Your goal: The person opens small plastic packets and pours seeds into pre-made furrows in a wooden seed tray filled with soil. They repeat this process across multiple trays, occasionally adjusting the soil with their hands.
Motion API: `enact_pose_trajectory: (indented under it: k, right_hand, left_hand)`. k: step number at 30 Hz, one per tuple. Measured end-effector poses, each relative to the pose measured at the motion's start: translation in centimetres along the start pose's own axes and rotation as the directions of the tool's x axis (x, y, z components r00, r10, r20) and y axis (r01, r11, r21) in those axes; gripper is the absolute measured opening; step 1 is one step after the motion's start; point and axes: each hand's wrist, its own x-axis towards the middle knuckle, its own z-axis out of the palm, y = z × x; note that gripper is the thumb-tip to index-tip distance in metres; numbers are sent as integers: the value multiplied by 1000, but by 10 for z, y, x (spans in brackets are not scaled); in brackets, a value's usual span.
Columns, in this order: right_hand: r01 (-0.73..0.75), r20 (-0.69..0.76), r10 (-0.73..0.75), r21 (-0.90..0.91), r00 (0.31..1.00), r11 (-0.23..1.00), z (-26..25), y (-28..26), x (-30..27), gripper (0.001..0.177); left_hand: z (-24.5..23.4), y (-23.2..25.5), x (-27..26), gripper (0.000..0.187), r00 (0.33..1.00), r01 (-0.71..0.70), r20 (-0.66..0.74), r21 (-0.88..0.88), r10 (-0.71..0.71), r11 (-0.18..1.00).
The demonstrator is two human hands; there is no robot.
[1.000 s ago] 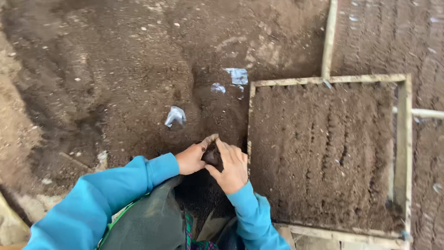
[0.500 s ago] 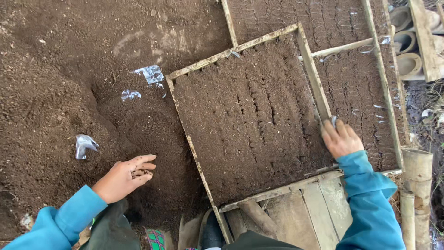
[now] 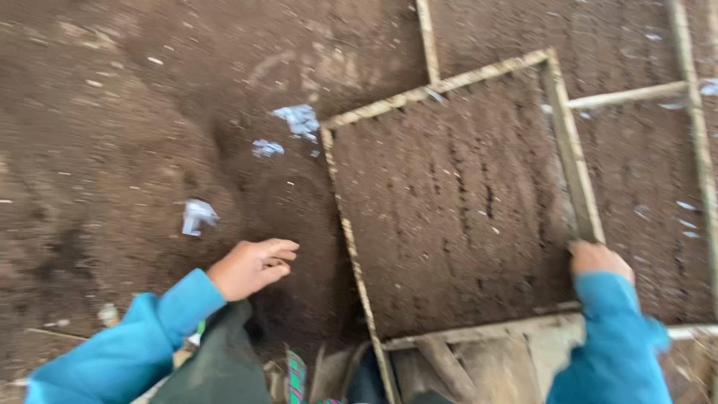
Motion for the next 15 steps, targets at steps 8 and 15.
enact_pose_trajectory:
  k: [8, 15]
  right_hand:
    - [-60, -169, 55, -25, 984, 998, -94, -101, -26, 30]
    - [849, -508, -699, 444, 503, 287, -170, -452, -36, 43]
  left_hand:
    - [-54, 22, -65, 52, 996, 86, -37, 30, -85, 996]
    - [-52, 15, -48, 40, 966, -216, -142, 27, 217, 976]
